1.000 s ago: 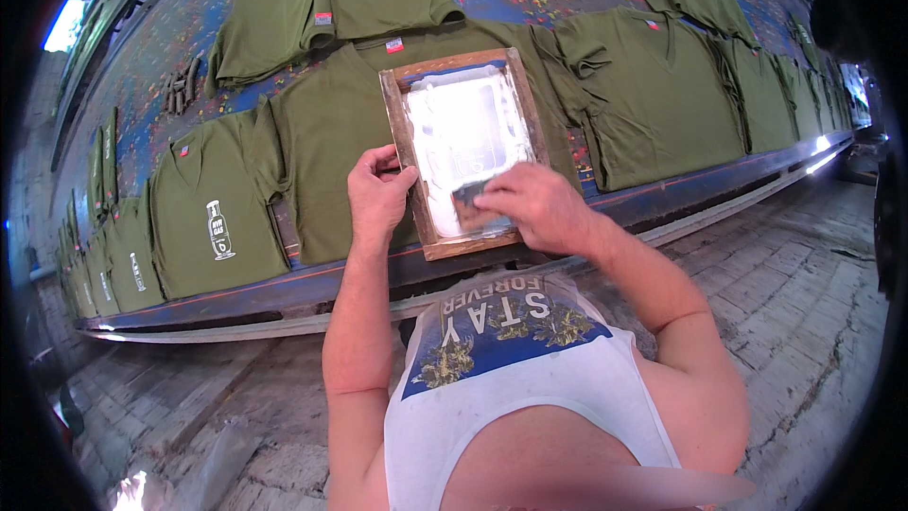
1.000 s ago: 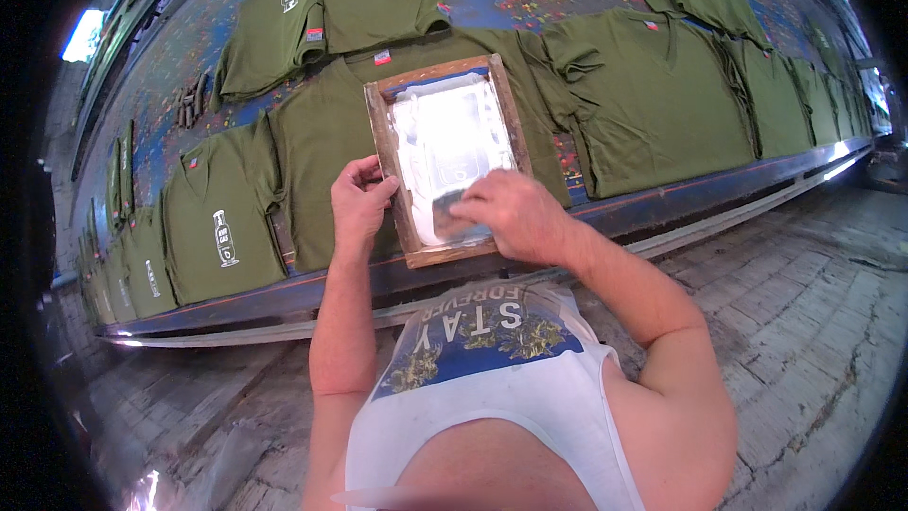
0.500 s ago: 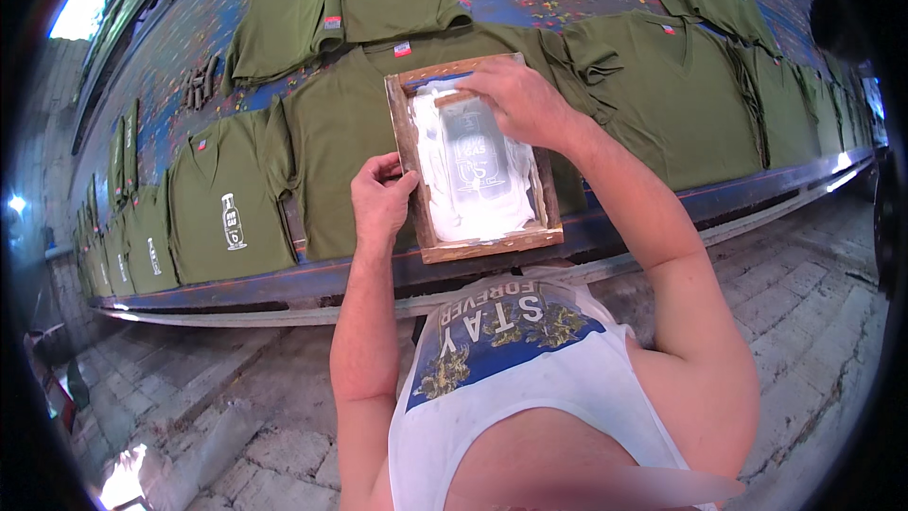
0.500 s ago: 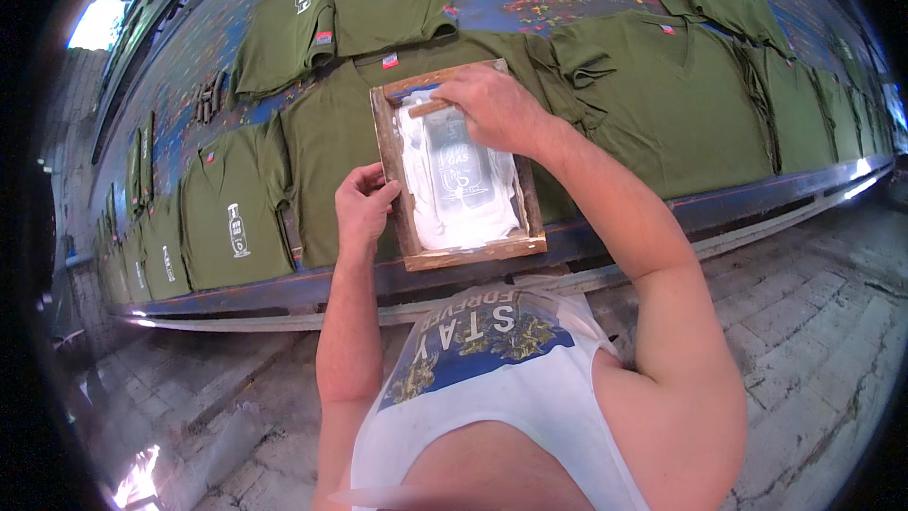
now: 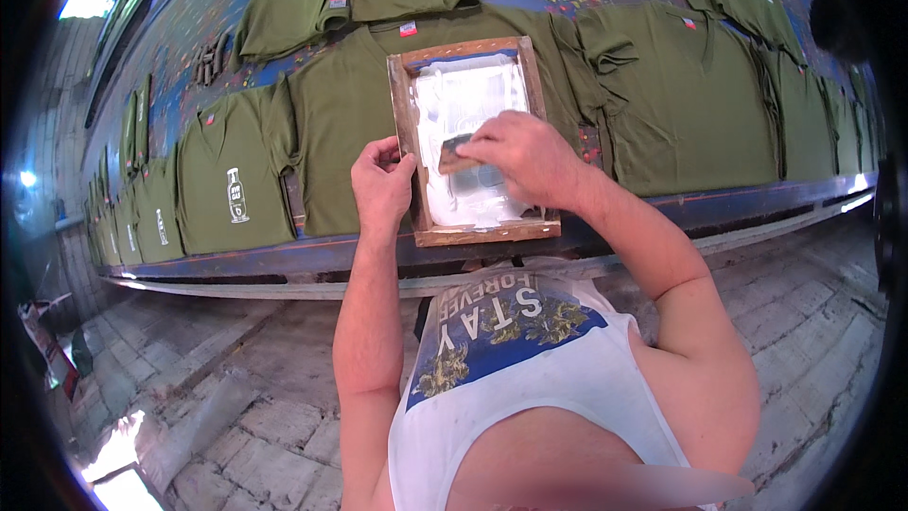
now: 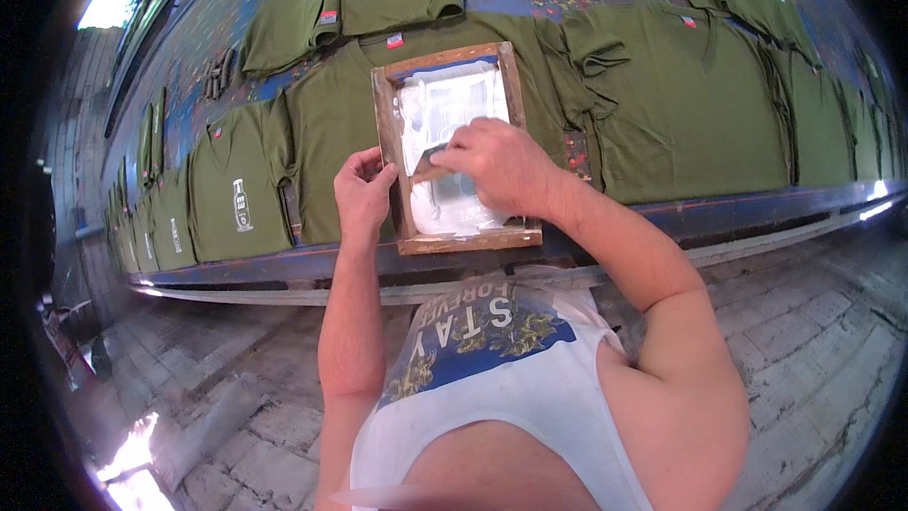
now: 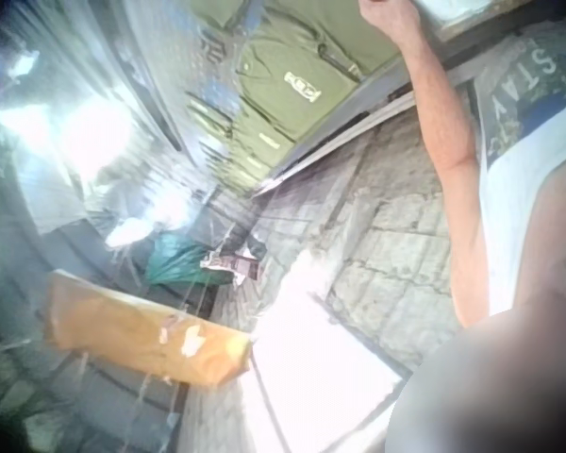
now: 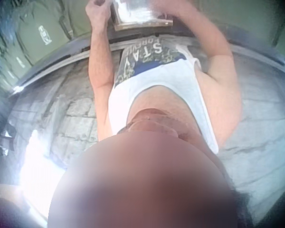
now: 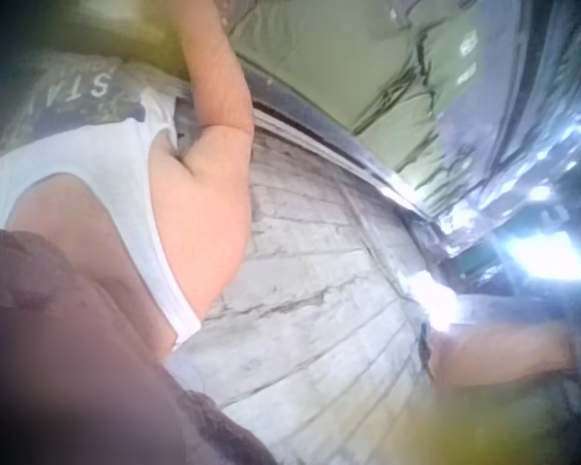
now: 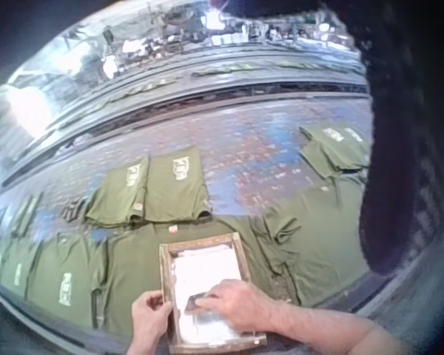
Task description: The person holds a wooden screen printing frame over a green t-shirt and repeatedly rubs a dark block across the screen to transfer ink. The person works on one shirt at a time, moving the block back and forth across the screen area. The shirts remain on the table during the process.
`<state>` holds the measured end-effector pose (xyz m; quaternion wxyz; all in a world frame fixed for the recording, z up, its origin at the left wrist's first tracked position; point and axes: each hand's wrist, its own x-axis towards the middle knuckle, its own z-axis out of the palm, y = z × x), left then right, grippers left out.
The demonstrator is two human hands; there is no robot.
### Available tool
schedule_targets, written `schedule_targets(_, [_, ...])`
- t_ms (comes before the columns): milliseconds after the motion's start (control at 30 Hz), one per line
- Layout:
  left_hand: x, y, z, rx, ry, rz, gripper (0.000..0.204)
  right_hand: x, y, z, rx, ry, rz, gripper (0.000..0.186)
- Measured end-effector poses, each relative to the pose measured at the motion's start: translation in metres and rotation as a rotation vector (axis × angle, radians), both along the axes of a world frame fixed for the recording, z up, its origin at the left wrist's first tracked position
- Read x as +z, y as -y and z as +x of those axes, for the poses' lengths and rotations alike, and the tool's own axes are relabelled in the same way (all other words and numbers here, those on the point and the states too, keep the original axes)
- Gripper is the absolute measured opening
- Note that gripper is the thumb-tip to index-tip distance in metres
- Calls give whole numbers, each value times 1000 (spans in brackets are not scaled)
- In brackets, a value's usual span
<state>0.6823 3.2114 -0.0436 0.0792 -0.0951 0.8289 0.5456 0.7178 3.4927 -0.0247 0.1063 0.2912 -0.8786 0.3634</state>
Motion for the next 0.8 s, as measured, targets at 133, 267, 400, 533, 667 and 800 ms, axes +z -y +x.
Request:
schedule_targets(133, [-5, 3, 1, -40, -9, -1, 38, 6, 13, 48, -17, 41, -26, 40])
schedule_targets(267, [-18, 1, 13, -18, -145, 25, 43, 13, 26, 87, -40, 89, -2, 42])
schedule_targets(400, [-29, -6, 25, 10, -173, -30, 53, 17, 34, 102, -64, 139, 14, 37])
schedule_targets(533, [-33, -10, 36, -95, -472, -181, 61, 22, 36, 112, -61, 197, 17, 39])
schedule_targets(667, [-37, -7, 36, -149, -516, -181, 61, 25, 32, 119, -149, 229, -92, 44])
schedule_targets(800, [-42, -4, 35, -165, -567, -143, 55, 23, 23, 126, -409, 136, -149, 43])
